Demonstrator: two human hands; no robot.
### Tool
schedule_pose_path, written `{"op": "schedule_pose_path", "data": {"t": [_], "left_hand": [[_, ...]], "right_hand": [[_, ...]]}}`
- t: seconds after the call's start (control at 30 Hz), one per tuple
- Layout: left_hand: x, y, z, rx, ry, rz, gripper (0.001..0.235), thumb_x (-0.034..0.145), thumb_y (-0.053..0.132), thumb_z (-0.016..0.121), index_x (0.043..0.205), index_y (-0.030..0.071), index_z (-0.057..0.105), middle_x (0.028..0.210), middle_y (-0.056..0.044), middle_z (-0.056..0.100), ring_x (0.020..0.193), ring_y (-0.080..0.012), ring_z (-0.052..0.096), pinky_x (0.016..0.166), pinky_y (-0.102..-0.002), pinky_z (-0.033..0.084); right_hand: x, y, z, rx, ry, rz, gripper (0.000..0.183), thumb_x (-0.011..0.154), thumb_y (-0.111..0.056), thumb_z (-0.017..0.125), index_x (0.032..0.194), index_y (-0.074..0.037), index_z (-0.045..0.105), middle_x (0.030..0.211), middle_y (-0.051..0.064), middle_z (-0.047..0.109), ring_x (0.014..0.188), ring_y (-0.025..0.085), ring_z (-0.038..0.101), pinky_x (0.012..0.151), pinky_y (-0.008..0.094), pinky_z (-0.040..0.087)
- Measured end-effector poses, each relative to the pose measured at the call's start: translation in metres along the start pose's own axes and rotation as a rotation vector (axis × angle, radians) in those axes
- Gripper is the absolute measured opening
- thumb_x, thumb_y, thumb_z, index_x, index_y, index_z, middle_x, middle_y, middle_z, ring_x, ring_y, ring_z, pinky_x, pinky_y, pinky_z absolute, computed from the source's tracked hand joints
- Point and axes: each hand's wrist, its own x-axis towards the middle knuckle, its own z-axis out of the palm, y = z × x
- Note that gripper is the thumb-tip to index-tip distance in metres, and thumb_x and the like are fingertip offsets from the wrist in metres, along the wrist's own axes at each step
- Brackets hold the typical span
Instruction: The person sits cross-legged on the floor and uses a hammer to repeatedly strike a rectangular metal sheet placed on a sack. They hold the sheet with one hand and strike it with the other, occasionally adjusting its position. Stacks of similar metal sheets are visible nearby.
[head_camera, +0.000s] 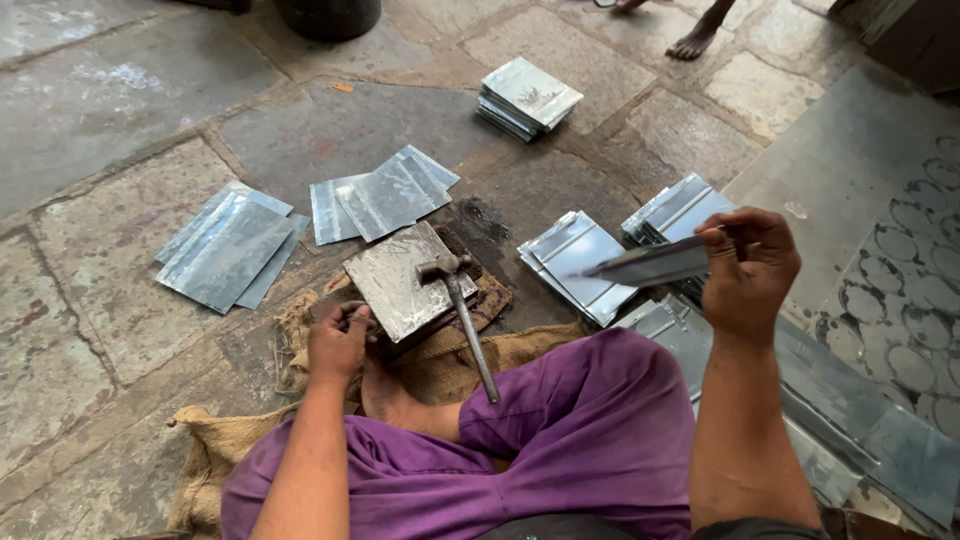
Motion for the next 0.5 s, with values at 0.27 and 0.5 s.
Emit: {"op": "schedule_pose_path", "data": {"t": [0.27, 0.5], "left_hand": [[-0.046, 0.066, 0.034, -0.098, -0.565, -0.286, 0.059, 0.094, 0.05, 0.052, 0.142, 0.017, 0.058, 0.117, -0.007, 0.076, 0.088, -0.0201, 0.073, 0.083, -0.038, 0.062], [-0.074, 0.057, 0.057, -0.394, -1.039, -0.461, 0.075, 0.09, 0.067, 0.039, 0.137, 0.013, 0.058, 0.102, -0.007, 0.077, 0.084, -0.019, 0.074, 0.071, -0.036, 0.06]], "right_hand": [[-0.02, -0.045, 0.098, 0.672, -0.282, 0.11, 0.017, 0.103, 0.001, 0.069, 0.116, -0.009, 0.063, 0.106, 0.011, 0.072, 0.101, 0.018, 0.068, 0.102, 0.036, 0.053], [-0.05, -0.057, 0.175, 1.047, -0.555, 0.245, 0.016, 0.102, -0.002, 0.069, 0.115, -0.009, 0.063, 0.102, 0.01, 0.073, 0.105, 0.022, 0.067, 0.101, 0.039, 0.049]]}}
